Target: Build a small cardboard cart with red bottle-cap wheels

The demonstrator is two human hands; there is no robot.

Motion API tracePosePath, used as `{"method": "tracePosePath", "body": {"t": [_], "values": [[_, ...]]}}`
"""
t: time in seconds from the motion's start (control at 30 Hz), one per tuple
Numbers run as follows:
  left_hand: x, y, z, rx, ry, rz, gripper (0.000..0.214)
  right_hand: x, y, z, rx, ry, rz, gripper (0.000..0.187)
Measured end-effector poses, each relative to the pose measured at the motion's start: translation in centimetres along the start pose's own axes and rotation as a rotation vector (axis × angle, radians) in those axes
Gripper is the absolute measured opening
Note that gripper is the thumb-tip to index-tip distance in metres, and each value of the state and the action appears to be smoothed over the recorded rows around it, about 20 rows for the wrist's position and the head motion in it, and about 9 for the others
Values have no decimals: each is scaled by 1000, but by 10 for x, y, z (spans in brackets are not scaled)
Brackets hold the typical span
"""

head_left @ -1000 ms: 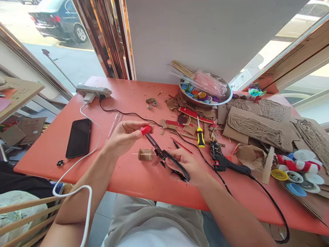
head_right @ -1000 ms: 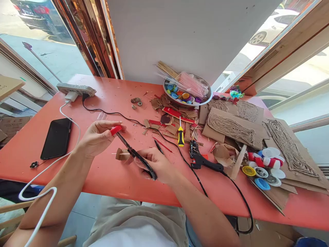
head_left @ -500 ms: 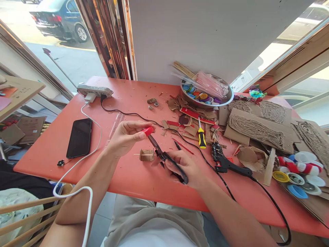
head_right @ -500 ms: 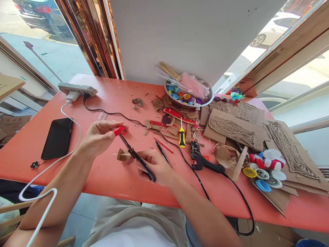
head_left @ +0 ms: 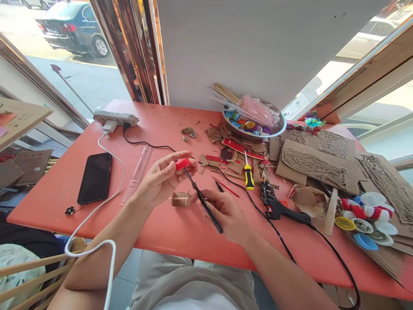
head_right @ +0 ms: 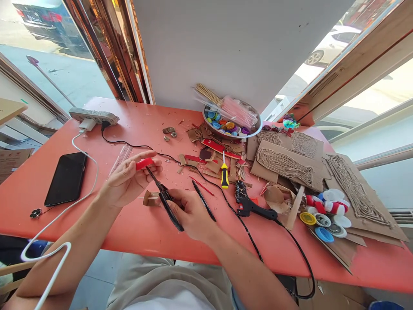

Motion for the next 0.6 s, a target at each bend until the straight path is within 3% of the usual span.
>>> {"method": "tracePosePath", "body": {"t": [0.13,0.27,0.5,0.6], "values": [[0,2,-1,-21,29,8,49,-7,1,-1,-75,-73,-237,59],[-2,0,-2,60,2,84,49,-8,2,0,-115,-72,-338,51],[-22,-21,-3,476,-285,510,48,-31,12,-3,-169,-64,-597,38],[-25,-22,-2,560,-279,686,41,-39,17,-6,-203,-123,-733,18]]}}
Point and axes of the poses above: each hand's wrist, its own z-axis towards the middle knuckle, its own x-axis out of the palm, y = z × x, the point moved 4 cm from there along z, towards the middle knuckle, and after that the axes turned 6 degrees about -y, right-handed, at the moved point
